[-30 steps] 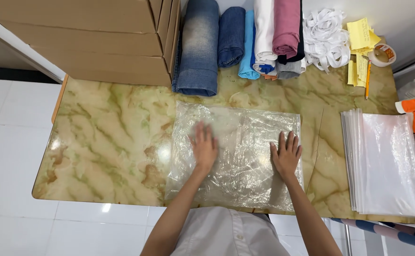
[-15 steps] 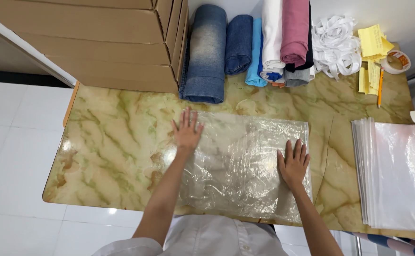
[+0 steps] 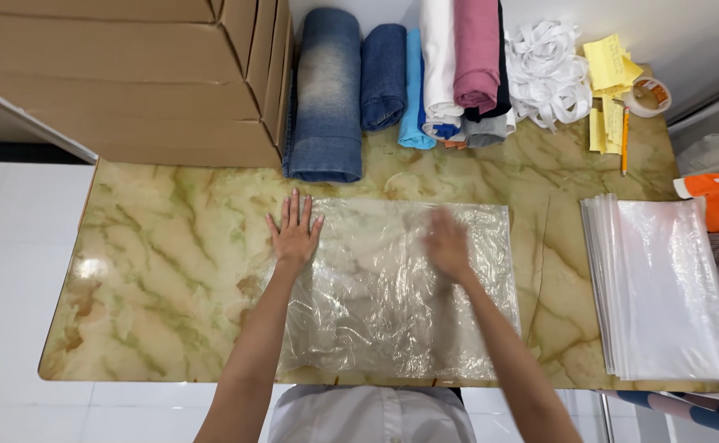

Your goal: The person places folded clothes into clear plastic bags on a marble-patterned table, seals the bags, and stacks them. The person then unfolds a pink garment and places it on a hanger on a nearby clothing rack.

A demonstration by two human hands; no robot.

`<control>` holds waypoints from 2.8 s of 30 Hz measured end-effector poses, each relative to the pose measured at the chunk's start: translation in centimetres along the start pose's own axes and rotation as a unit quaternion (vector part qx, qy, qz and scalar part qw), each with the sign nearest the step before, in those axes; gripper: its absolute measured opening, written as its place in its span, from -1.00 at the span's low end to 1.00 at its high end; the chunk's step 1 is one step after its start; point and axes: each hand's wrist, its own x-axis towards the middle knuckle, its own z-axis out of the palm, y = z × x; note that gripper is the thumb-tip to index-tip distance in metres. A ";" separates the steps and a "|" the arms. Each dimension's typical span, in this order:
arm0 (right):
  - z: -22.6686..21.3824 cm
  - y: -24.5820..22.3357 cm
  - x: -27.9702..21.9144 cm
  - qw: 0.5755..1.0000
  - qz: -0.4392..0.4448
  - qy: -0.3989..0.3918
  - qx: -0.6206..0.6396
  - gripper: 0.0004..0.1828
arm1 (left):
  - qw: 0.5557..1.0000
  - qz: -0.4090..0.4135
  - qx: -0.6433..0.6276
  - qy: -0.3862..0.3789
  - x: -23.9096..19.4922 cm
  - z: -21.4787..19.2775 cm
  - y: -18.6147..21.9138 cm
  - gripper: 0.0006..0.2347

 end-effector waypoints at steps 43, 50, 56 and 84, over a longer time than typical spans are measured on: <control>-0.4 -7.6 -10.6 0.996 -0.053 0.032 0.068 -0.40 | 0.968 0.158 -0.193 0.028 -16.4 2.2 13.5 -0.53; -1.6 -0.1 -15.9 0.989 0.023 0.135 -0.047 -0.48 | 0.984 0.073 -0.076 0.141 -16.4 6.3 1.0 -0.50; -1.4 1.6 -17.2 0.984 0.105 0.116 -0.085 -0.44 | 0.992 -0.070 0.011 0.103 -17.4 5.1 -5.2 -0.47; -10.8 4.5 -18.7 0.696 0.402 -0.125 0.582 -0.89 | 0.876 0.114 -0.439 -0.162 -16.0 11.4 13.5 -0.82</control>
